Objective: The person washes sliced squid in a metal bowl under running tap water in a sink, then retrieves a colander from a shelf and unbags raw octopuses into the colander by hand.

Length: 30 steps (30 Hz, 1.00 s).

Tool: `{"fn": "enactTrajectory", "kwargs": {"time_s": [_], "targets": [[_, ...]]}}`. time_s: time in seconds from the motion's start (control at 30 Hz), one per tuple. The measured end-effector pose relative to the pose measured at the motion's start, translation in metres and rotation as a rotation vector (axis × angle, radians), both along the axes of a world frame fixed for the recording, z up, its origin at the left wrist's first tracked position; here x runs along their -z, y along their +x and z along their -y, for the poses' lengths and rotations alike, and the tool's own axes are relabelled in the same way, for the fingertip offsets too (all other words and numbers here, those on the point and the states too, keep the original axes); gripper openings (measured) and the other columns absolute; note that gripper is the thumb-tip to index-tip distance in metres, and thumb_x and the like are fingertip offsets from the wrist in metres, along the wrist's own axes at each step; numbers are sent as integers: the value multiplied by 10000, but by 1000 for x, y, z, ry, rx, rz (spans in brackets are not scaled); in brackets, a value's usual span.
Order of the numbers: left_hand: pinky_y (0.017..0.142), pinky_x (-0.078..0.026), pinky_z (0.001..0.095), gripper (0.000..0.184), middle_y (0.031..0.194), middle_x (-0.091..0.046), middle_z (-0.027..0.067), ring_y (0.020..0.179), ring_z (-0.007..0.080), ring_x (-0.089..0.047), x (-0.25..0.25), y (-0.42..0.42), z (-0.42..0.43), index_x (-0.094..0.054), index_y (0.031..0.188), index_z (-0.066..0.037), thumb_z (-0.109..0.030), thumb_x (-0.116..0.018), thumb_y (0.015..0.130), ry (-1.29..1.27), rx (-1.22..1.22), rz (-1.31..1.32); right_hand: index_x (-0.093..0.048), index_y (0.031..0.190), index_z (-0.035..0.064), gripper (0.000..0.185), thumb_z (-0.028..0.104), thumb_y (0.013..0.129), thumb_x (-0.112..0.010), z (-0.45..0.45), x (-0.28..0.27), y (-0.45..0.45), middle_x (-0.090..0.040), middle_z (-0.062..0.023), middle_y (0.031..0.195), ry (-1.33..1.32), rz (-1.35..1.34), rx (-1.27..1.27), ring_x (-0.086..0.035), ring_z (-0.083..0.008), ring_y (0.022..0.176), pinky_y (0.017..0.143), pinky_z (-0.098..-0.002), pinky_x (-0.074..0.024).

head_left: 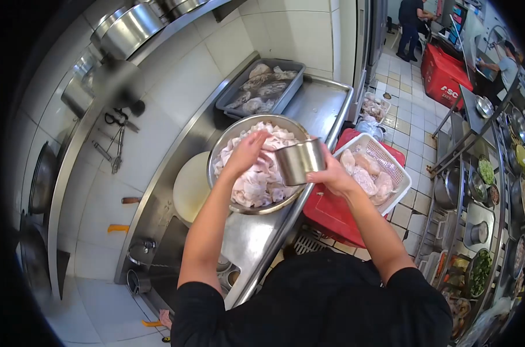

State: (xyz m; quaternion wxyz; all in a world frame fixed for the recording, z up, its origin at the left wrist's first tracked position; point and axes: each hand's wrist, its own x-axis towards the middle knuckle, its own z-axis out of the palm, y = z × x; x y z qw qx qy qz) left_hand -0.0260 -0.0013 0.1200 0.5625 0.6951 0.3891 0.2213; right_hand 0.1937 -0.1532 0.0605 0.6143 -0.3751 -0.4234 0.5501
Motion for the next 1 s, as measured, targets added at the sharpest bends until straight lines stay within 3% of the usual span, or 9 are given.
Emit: {"fn": "enactTrajectory", "kwargs": {"time_s": [0.13,0.23,0.33,0.5,0.6,0.7,0.8,0.83,1.0], "targets": [[919,-552,415,833,1208,-691,173,1113,291,-679,45,56,-99,-592,1366,-88,-702,-692,811,673,11,-771,-147,1616,146,1233,29,604,-841,38,18,21,-421,-102,1458,50,-150,147,-428,-270,1361,1162,-359,-318],[1067,-470,475,1007,1323,-628,173,1291,317,-566,79,96,-115,-565,1420,-89,-700,-809,657,749,33,-1223,-251,1508,142,1106,37,584,-850,65,27,25,-436,-94,1366,-22,-123,215,-445,-256,1302,1106,-384,-368],[1086,-451,480,1031,1467,-541,196,1380,339,-488,66,116,-70,-588,1390,-41,-643,-842,592,525,-115,-1197,-269,1415,145,1044,91,588,-905,74,24,22,-449,-107,1310,-24,-36,312,-458,-257,1259,1089,-401,-380],[898,-577,416,481,1098,-729,232,1058,371,-700,128,103,-114,-774,1031,-22,-395,-798,729,832,59,-921,-293,1320,140,962,146,622,-956,68,9,0,-463,-132,1291,1,81,389,-490,-240,1214,1027,-386,-441],[908,-565,419,488,1090,-730,229,1044,358,-707,107,91,-129,-771,1039,-23,-421,-786,758,681,226,-915,-305,1240,139,877,143,653,-955,48,10,-9,-480,-125,1216,51,255,417,-547,-204,1076,890,-350,-509],[701,-550,385,358,869,-730,167,801,257,-711,107,57,-168,-750,871,19,-332,-745,799,538,201,-762,-344,1155,133,805,173,641,-962,22,-3,-26,-500,-71,1092,74,363,376,-559,-161,995,811,-329,-497],[549,-489,315,133,758,-689,52,669,124,-643,60,18,-155,-744,838,-4,-120,-679,838,-5,4,-171,-478,951,73,606,260,620,-950,-5,2,-37,-590,-200,1127,136,842,447,-619,-335,1051,918,-396,-511],[534,-487,298,115,791,-690,32,643,113,-637,41,9,-151,-738,913,-24,-34,-672,819,-51,-9,-128,-501,902,62,572,290,619,-942,-12,10,-44,-549,-308,1320,150,954,503,-564,-465,1217,1013,-450,-486],[546,-528,298,141,802,-688,27,644,116,-646,-21,11,-85,-692,916,-19,-2,-721,779,81,-203,258,-506,948,65,592,277,611,-944,-39,12,-66,-539,-298,1379,153,967,527,-508,-455,1322,1050,-472,-467]]}}
